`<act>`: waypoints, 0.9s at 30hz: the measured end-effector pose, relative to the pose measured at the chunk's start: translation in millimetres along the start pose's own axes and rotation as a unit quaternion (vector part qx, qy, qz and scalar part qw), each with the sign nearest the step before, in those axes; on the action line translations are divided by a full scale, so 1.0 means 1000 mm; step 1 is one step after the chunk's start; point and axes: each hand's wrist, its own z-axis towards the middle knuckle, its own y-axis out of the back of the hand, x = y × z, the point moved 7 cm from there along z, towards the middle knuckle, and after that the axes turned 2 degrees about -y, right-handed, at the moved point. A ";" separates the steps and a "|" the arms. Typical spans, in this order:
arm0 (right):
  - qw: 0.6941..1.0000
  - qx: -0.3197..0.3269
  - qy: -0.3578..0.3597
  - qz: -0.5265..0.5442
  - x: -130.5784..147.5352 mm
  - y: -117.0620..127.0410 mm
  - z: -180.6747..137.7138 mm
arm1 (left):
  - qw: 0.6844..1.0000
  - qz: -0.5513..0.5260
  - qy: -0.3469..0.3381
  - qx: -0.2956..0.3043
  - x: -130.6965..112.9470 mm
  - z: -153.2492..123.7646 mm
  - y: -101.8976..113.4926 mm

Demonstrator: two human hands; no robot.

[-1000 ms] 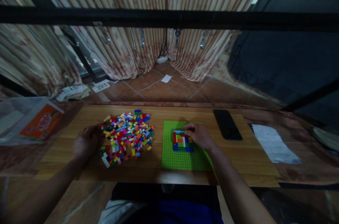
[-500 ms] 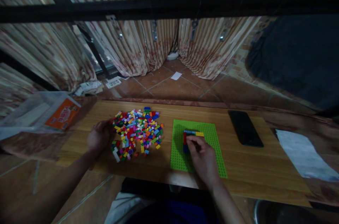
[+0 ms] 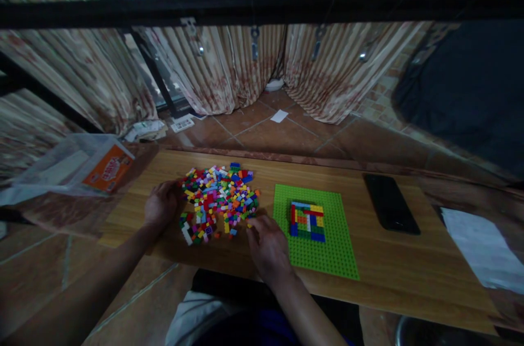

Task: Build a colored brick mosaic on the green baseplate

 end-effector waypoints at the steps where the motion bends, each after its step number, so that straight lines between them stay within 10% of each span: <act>1: 1.000 -0.013 0.001 -0.022 0.003 -0.001 0.002 | 1.000 0.000 -0.002 0.000 0.000 0.000 0.000; 10: 0.988 -0.068 -0.011 -0.138 0.012 -0.010 0.021 | 1.000 -0.008 -0.015 -0.001 -0.001 0.000 0.002; 27: 0.990 -0.052 -0.078 0.101 -0.004 0.030 0.000 | 1.000 -0.010 -0.001 0.000 0.001 0.002 0.002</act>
